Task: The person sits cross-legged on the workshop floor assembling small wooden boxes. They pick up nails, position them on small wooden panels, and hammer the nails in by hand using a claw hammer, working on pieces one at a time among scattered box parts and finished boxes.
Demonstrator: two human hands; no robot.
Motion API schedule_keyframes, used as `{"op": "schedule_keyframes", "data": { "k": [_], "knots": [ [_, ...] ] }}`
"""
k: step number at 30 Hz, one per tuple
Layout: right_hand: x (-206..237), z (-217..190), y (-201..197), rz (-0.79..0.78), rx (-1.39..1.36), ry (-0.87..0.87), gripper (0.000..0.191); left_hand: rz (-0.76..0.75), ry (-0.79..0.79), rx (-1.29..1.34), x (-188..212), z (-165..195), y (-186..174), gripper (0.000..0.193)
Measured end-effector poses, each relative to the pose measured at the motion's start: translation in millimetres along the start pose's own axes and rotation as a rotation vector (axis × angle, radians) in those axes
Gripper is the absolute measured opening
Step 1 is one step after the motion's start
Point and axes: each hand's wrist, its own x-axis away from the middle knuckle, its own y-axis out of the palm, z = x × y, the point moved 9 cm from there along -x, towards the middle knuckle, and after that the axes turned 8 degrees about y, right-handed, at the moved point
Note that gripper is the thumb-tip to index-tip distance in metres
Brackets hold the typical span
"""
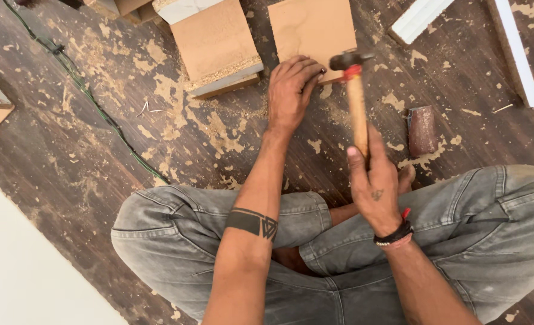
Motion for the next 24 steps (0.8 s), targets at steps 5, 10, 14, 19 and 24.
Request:
{"op": "schedule_keyframes", "data": {
  "k": [5,10,14,19,24],
  "knots": [
    [-6.6,-2.3,5.9,-0.044,0.289,-0.01,0.058,-0.011,0.05,-0.063,0.7,-2.4,7.2,0.026],
    [-11.2,5.8,7.6,-0.114,0.17,0.146,0.058,-0.032,0.04,-0.047,1.9,2.1,5.1,0.029],
    [-7.3,6.1,13.4,-0.151,-0.097,0.137,0.055,-0.002,0.005,-0.029,4.8,6.8,-3.1,0.03],
    [-4.5,36.4,21.9,-0.176,-0.371,0.336,0.05,0.008,-0.023,0.002,5.4,5.1,-2.9,0.025],
    [-3.9,38.5,18.1,-0.162,-0.467,0.274,0.046,0.046,-0.026,0.019,5.5,-0.8,-0.6,0.025]
  ]
}}
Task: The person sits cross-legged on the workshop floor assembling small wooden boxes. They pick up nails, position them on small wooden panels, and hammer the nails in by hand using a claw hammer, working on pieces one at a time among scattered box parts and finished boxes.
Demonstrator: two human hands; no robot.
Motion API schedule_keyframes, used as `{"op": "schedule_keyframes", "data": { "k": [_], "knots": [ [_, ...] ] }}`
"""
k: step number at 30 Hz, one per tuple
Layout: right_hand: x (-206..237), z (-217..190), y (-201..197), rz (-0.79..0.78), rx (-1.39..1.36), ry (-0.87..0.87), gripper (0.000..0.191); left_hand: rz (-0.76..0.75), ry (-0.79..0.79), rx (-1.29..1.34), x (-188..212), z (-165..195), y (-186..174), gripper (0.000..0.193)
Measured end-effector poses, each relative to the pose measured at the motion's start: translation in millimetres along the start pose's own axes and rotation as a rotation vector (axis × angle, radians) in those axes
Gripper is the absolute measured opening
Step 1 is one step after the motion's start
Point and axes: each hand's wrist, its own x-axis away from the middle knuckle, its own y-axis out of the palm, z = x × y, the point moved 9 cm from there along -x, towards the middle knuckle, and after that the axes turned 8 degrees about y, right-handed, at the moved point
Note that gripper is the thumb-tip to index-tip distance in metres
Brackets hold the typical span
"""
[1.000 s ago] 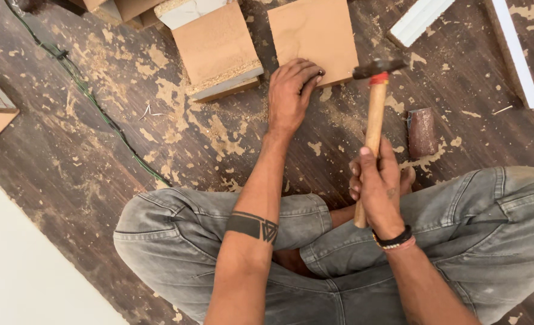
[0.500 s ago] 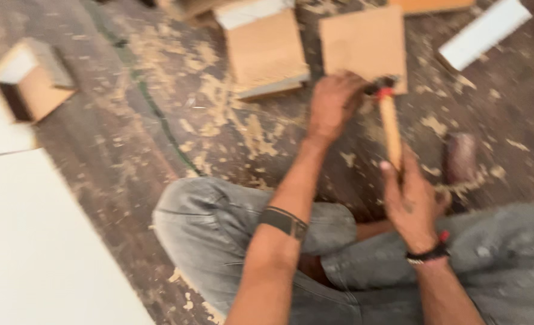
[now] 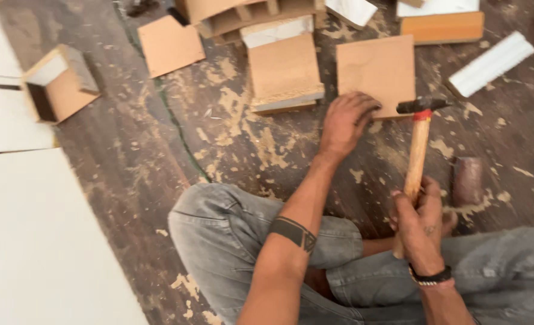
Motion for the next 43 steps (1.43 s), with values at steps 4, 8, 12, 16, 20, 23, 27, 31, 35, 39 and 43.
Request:
{"op": "schedule_keyframes", "data": {
  "k": [4,8,12,16,20,23,27,31,35,39,43],
  "knots": [
    [6.6,-9.5,-3.0,-0.033,-0.206,-0.018,0.046,-0.052,-0.081,0.158,-2.3,-13.6,9.1,0.022],
    [7.6,-9.8,-1.3,-0.078,-0.365,0.128,0.046,-0.011,-0.05,0.141,-6.0,-11.8,5.8,0.016],
    [8.3,-11.6,-1.0,-0.062,-0.318,0.144,0.045,-0.037,-0.078,0.123,-5.2,-12.3,6.2,0.017],
    [8.7,-10.7,-0.9,-0.074,-0.325,0.106,0.045,-0.021,-0.042,0.073,-6.1,-8.5,5.1,0.018],
    [9.6,-7.9,-0.9,-0.071,-0.262,0.075,0.049,-0.019,-0.033,0.07,-4.7,-6.1,2.7,0.018],
    [11.6,-11.2,-1.4,-0.025,-0.101,-0.013,0.056,-0.021,-0.022,0.07,-4.0,-0.5,0.0,0.017],
    [16.6,-21.1,-3.7,0.092,0.266,-0.149,0.059,-0.028,0.012,0.043,-3.1,5.2,-2.4,0.016],
    [24.7,-48.2,6.5,0.178,0.749,-0.354,0.057,-0.001,0.031,0.01,-3.4,6.5,-3.7,0.018],
    [17.3,-45.5,-0.6,0.114,0.693,-0.144,0.059,-0.002,0.044,0.002,-2.5,4.6,-1.8,0.021],
    [31.6,-49.1,-17.7,0.157,0.374,-0.279,0.051,-0.005,0.079,-0.014,-3.2,0.7,3.2,0.018],
    [62.9,-28.6,-36.4,0.24,0.219,-0.571,0.051,-0.026,0.048,-0.045,3.2,-8.5,14.0,0.018]
  ]
}}
